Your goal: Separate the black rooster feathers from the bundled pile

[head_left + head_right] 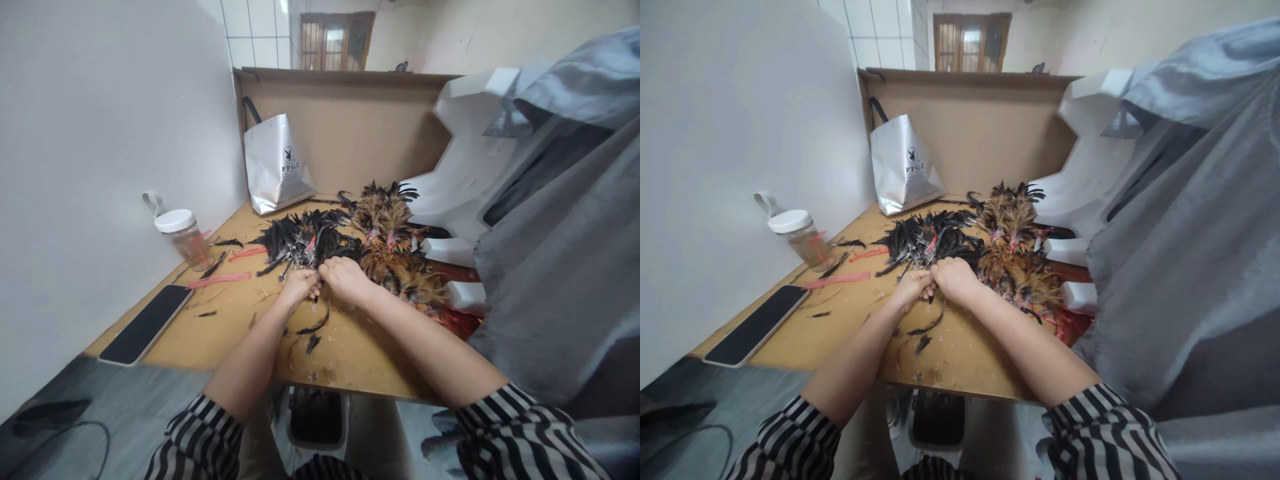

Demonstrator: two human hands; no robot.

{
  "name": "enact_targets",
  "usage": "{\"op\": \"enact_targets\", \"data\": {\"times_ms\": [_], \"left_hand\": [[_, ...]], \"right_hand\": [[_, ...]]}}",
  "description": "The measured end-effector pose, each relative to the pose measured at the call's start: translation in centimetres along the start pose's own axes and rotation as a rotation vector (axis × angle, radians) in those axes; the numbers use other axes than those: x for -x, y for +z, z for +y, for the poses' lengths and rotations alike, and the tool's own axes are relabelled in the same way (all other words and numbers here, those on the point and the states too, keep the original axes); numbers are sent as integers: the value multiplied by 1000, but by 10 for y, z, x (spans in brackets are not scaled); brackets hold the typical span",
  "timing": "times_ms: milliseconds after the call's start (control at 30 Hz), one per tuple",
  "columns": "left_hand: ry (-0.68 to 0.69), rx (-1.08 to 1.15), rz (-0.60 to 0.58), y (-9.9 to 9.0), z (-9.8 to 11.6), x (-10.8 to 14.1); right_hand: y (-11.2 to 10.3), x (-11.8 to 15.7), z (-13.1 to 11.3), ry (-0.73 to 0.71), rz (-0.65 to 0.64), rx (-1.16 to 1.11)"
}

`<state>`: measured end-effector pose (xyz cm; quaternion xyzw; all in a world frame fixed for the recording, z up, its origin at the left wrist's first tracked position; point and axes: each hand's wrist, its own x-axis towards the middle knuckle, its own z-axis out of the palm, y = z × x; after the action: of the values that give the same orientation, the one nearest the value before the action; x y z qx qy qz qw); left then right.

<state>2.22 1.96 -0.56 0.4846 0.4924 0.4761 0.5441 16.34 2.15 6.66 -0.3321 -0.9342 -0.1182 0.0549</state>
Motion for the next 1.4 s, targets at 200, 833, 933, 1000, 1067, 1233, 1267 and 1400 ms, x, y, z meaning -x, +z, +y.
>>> {"op": "enact_targets", "data": {"times_ms": [200,833,933,1000,1067,1233,1267,1400], "left_hand": [[-135,2,-358,-9,10,12],[-257,249,-616,-6,1,13],[-239,330,-544,-6,0,8],[-221,477,-487,-7,1,7],[-197,634,-442,-7,5,8],[-180,918,-408,-6,14,15],[-182,946,-407,-6,15,16],[-182,1002,-390,-5,14,18]], "right_hand": [[-28,-3,12,-216,-115,-102],[-29,-6,36,-204,-418,-718],[-46,-2,11,-122,-245,-220],[-51,3,-5,-88,-84,-73],[-45,8,-12,-24,30,-106],[2,10,-2,241,414,-936],[12,8,0,300,458,-1203],[35,-4,-8,426,425,-2091]]}}
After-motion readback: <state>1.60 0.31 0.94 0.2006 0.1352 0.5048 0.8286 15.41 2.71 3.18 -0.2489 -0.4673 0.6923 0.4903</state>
